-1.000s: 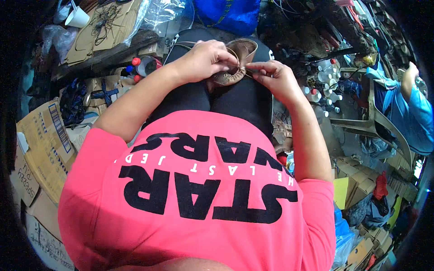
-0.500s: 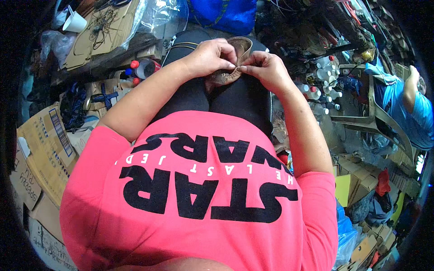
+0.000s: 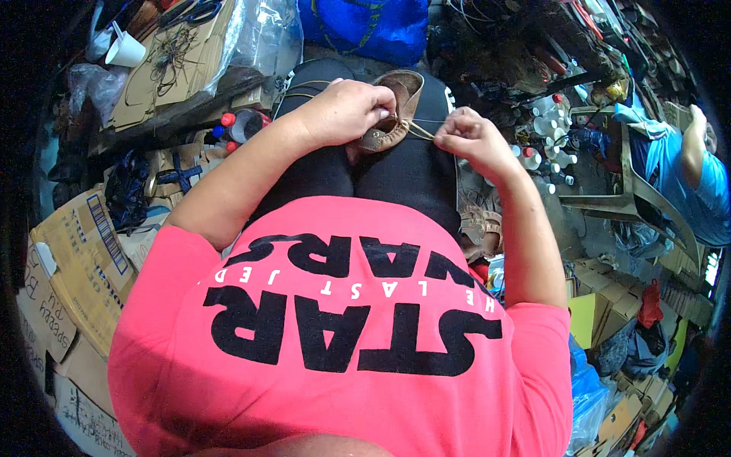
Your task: Hand-stitching or lacing a leather shoe upper in a workshop.
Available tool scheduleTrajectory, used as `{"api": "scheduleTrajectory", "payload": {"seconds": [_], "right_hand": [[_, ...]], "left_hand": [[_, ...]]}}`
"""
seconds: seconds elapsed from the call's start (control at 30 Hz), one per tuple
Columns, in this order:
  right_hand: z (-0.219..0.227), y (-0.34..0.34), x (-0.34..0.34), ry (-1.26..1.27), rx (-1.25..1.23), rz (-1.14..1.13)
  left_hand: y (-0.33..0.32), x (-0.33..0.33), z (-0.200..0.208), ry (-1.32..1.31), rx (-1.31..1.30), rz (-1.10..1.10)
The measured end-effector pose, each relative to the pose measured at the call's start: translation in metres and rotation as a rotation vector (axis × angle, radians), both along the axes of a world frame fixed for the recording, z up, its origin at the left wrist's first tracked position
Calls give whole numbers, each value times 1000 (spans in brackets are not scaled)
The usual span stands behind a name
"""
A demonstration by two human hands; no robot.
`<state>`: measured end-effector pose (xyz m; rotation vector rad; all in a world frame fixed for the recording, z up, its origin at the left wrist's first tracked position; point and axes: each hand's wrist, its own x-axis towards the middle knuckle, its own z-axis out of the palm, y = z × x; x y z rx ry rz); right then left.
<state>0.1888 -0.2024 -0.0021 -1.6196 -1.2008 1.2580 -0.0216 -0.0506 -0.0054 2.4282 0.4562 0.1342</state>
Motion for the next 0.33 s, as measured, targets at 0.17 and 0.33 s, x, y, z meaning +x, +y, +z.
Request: {"api": "scheduleTrajectory", "payload": {"seconds": [0.17,0.33], "right_hand": [[19,6,28,-174,129,-76],[14,32,31,-932,227,-145]], "left_hand": [[2,6,-1,12,37,-80],[5,5,4,41,105,-128]]}}
